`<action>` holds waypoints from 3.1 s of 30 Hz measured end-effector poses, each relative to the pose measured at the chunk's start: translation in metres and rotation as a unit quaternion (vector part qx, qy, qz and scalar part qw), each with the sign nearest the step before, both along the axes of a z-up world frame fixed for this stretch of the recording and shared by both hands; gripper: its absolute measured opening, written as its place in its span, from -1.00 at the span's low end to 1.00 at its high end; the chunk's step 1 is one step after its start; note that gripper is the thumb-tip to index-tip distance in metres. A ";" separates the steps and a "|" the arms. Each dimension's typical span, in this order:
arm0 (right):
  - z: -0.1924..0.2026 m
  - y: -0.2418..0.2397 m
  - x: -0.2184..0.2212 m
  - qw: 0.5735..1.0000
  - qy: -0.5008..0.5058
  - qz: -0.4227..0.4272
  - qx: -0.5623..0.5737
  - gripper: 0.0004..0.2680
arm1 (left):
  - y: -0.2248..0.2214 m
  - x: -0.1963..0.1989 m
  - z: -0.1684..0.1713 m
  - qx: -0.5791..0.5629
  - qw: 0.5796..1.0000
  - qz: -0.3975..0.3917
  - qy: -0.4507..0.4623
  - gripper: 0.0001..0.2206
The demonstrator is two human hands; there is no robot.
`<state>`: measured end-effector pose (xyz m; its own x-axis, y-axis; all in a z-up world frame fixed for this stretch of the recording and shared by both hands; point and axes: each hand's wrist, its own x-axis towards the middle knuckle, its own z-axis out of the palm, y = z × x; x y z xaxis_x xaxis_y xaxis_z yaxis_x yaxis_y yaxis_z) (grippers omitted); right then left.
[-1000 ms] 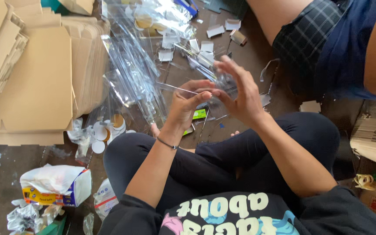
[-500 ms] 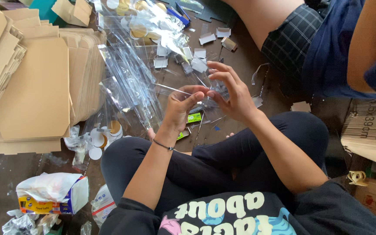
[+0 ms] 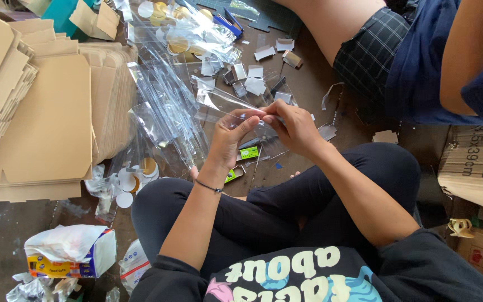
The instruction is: The person peels protective film from small plastic sheets and fits them into other plastic components by hand.
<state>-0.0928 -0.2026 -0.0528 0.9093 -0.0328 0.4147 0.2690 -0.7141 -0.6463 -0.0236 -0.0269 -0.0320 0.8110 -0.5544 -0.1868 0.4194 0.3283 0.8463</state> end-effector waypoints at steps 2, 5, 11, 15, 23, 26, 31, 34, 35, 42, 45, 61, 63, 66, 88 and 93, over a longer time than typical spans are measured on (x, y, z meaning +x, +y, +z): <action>0.002 0.000 0.000 1.000 0.022 -0.004 0.008 -0.93 | 0.000 0.001 -0.002 0.037 0.999 -0.001 -0.002 -0.80; 0.000 -0.007 0.002 1.000 0.027 -0.013 0.002 -0.93 | 0.008 0.006 0.011 0.090 0.991 0.086 -0.049 -0.56; 0.019 -0.007 0.000 0.988 0.023 0.057 -0.143 -0.91 | 0.043 0.037 0.041 0.267 0.747 0.325 -0.515 -0.54; 0.016 -0.002 -0.001 0.980 0.046 0.108 -0.159 -0.90 | 0.036 0.035 0.015 0.205 0.800 0.024 -0.563 -0.78; 0.013 -0.010 -0.003 0.979 0.084 0.141 -0.118 -0.83 | 0.032 0.029 -0.004 0.328 0.717 -0.121 -0.603 -0.91; 0.015 -0.013 -0.002 0.977 0.107 0.139 -0.119 -0.85 | 0.031 0.029 -0.003 0.338 0.725 -0.121 -0.588 -0.89; 0.022 -0.011 -0.003 0.974 0.130 0.135 -0.130 -0.89 | 0.026 0.018 0.002 0.401 0.757 -0.123 -0.501 -0.90; 0.043 -0.006 -0.005 0.971 0.153 0.134 -0.128 -0.90 | 0.025 0.016 -0.003 0.437 0.774 -0.134 -0.439 -0.91; 0.053 -0.004 -0.006 0.970 0.164 0.137 -0.116 -0.90 | 0.025 0.017 -0.005 0.450 0.773 -0.138 -0.425 -0.92; 0.030 -0.014 -0.003 0.979 0.145 0.106 -0.101 -0.90 | 0.026 0.017 0.013 0.448 0.794 -0.146 -0.385 -0.93; 0.024 -0.016 -0.003 0.981 0.140 0.096 -0.098 -0.90 | 0.027 0.016 0.012 0.457 0.788 -0.144 -0.386 -0.92; 0.056 -0.037 -0.004 0.968 0.234 0.069 0.053 -0.86 | 0.028 0.019 0.003 0.383 0.795 -0.120 -0.455 -0.94; 0.049 -0.041 -0.004 0.968 0.219 0.050 0.116 -0.88 | 0.029 0.020 0.011 0.365 0.822 -0.102 -0.426 -0.93; 0.042 -0.043 -0.001 0.961 0.214 0.036 0.173 -0.89 | 0.026 0.020 0.016 0.344 0.827 -0.066 -0.439 -0.92; 0.064 -0.046 -0.006 0.968 0.064 0.034 0.240 -0.72 | 0.025 0.015 0.012 0.286 0.772 0.057 -0.564 -0.95; 0.072 -0.033 -0.003 0.965 0.068 0.057 0.245 -0.70 | 0.020 0.012 0.008 0.295 0.745 0.057 -0.595 -0.94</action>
